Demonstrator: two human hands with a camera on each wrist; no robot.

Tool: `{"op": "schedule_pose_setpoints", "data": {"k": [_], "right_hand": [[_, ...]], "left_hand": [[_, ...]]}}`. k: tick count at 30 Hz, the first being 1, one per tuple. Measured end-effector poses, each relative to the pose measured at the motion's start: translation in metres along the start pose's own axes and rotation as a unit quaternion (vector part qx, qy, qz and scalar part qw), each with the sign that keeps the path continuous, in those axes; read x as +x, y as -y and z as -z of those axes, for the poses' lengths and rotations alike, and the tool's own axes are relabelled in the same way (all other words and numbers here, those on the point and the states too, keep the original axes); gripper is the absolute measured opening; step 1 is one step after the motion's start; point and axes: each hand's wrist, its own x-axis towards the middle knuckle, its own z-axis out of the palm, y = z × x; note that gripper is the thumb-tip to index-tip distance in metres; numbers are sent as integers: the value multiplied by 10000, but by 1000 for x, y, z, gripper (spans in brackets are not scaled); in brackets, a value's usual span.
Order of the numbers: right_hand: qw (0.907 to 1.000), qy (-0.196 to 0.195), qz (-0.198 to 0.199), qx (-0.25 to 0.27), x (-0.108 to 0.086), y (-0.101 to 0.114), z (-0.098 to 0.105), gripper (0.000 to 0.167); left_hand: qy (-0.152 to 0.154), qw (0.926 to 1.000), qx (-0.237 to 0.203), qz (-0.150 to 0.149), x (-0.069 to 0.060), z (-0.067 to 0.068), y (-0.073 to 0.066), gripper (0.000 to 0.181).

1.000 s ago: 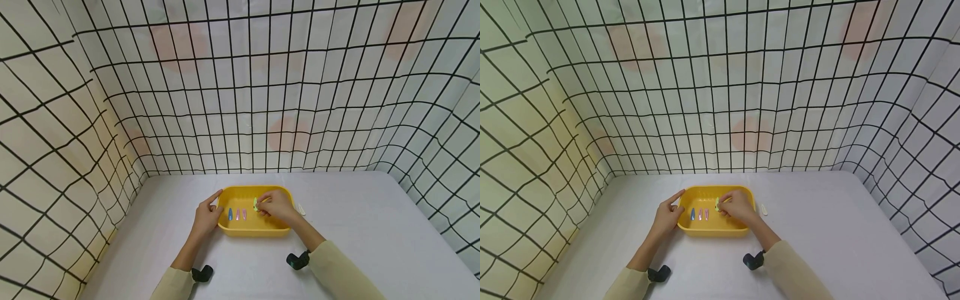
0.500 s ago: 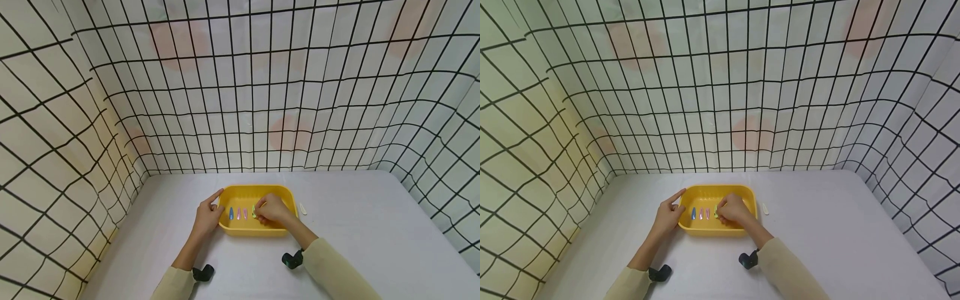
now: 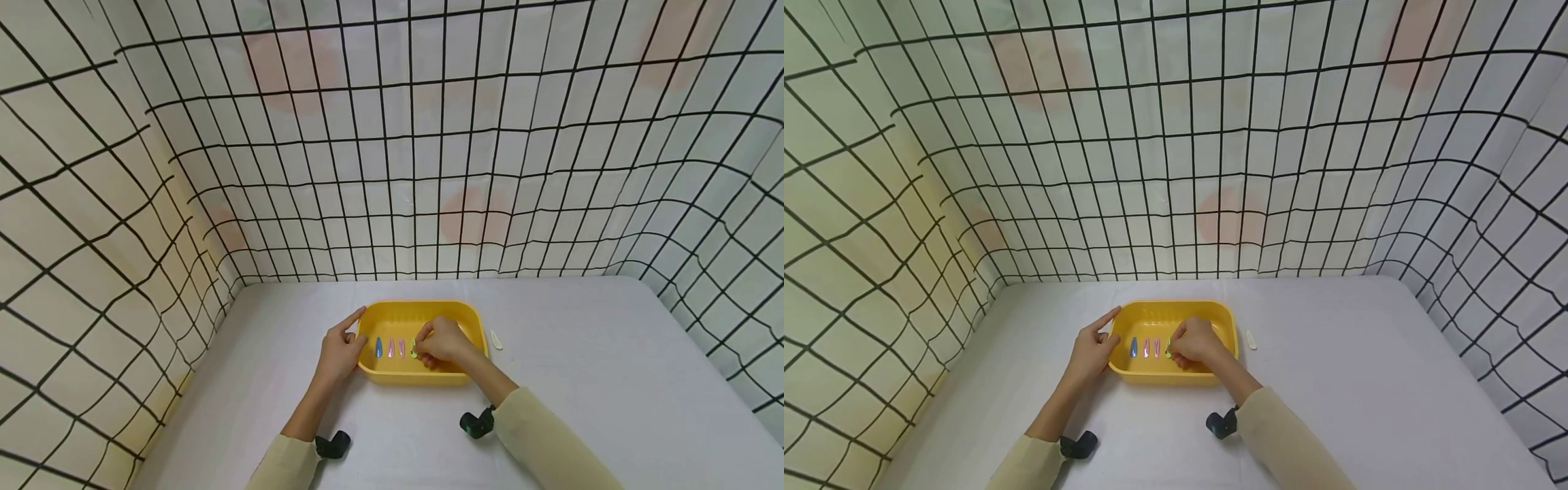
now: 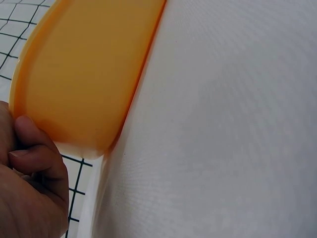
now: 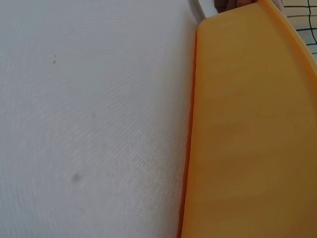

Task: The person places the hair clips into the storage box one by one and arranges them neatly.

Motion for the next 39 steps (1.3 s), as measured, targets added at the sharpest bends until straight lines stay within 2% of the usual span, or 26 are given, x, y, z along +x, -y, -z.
{"op": "schedule_pose_setpoints", "data": {"k": [9, 17, 23, 39], "right_hand": [[9999, 34, 11, 110, 1, -3, 1, 9], [9997, -209, -36, -114, -4, -1, 8, 12], [9983, -325, 237, -423, -11, 2, 19, 14], [9924, -667, 1035, -21, -24, -7, 66, 23]], "left_hand": [[-21, 9999, 100, -35, 0, 0, -1, 61], [-35, 9999, 98, -42, -1, -1, -3, 60], [-48, 9999, 102, 79, 0, -1, -2, 61], [-19, 9999, 161, 24, 1, -1, 0, 61]]}}
